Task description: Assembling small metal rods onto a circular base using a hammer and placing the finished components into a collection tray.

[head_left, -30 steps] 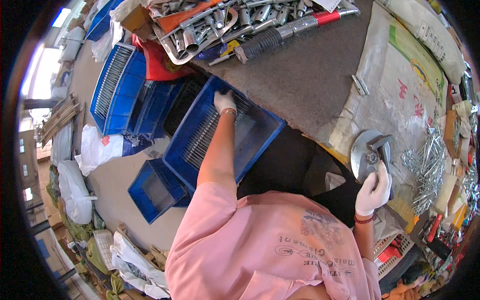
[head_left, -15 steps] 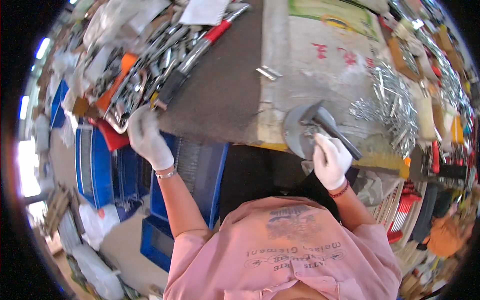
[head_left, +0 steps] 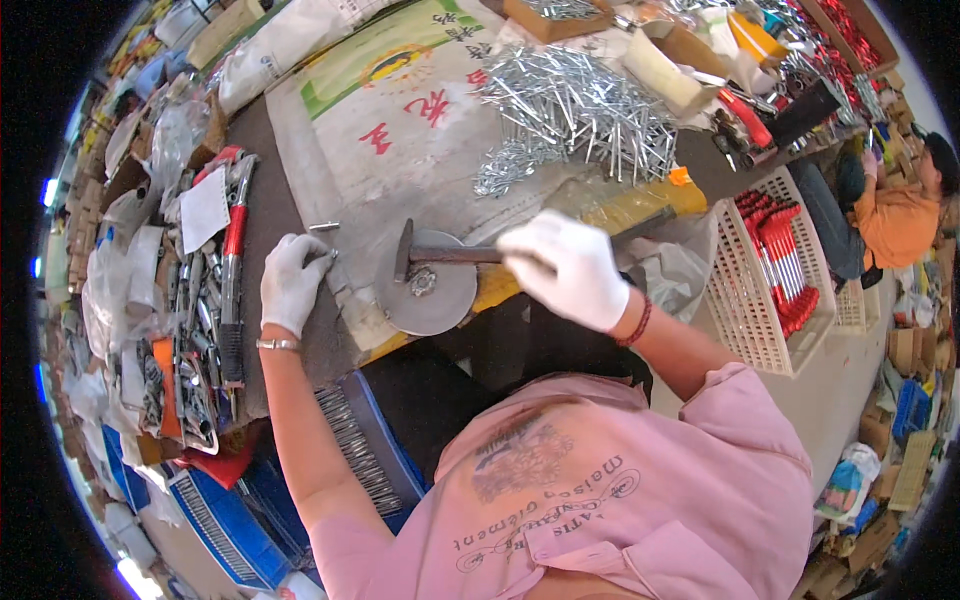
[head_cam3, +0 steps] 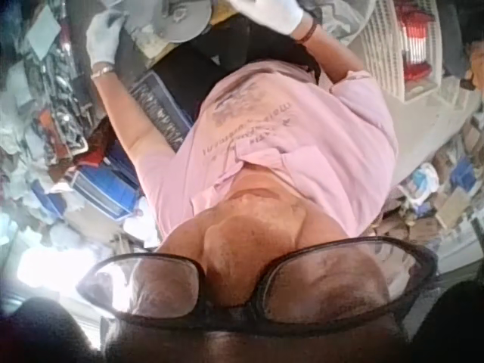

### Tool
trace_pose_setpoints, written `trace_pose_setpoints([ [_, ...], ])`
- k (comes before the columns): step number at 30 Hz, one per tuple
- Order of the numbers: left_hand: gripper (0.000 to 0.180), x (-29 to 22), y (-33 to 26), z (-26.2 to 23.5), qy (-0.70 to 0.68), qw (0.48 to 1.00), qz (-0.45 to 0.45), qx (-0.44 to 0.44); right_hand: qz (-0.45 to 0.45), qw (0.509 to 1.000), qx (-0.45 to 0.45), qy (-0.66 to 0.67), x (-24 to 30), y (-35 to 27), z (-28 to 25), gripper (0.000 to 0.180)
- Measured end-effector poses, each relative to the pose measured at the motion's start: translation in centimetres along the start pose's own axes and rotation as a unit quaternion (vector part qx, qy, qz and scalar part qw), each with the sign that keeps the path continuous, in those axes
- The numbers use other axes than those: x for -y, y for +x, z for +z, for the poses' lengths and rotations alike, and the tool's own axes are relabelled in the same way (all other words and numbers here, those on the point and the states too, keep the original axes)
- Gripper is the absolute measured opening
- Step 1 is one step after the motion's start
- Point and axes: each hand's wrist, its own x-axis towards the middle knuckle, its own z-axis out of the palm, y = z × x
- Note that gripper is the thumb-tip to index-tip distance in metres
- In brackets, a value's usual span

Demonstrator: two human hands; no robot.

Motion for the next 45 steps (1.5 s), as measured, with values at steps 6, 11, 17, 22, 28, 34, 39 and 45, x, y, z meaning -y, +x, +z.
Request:
trace_pose_setpoints([
  [6, 0.009, -6.3, -3.3, -0.1, -0.11, 0.992, 0.007, -0.055, 0.172, 0.918, 0.039, -0.355, -8.4, 2.7, -4.0, 0.009],
  [11, 0.011, -11.3, -5.7, 0.9, -0.089, 0.993, 0.014, -0.076, 0.212, 0.886, 0.094, -0.401, -10.9, 4.3, -2.1, 0.018],
  [17, 0.013, -12.9, -7.0, 2.9, -0.063, 0.995, 0.032, -0.071, 0.271, 0.868, 0.096, -0.406, -9.0, 3.5, -3.6, 0.014],
  [22, 0.014, -12.6, -7.5, 2.8, -0.099, 0.992, 0.006, -0.072, 0.122, 0.933, 0.024, -0.337, -7.7, 2.5, -8.6, 0.007],
  [28, 0.011, -12.5, -8.2, 3.1, -0.125, 0.99, 0.002, -0.071, 0.071, 0.968, 0.096, -0.223, -7.0, 4.8, -7.6, 0.008],
  [34, 0.01, -12.7, -8.3, 4.0, -0.181, 0.978, 0.002, -0.106, 0.091, 0.959, 0.108, -0.246, -11.4, 4.2, -5.5, 0.013],
  [39, 0.011, -12.4, -9.0, 4.0, -0.168, 0.98, -0.016, -0.104, 0.027, 0.99, 0.094, -0.101, -6.1, 3.2, -2.8, 0.013],
  [45, 0.01, -12.3, -9.4, 4.1, -0.135, 0.986, -0.002, -0.099, -0.087, 0.97, 0.221, -0.059, 1.8, 1.3, 2.9, 0.013],
])
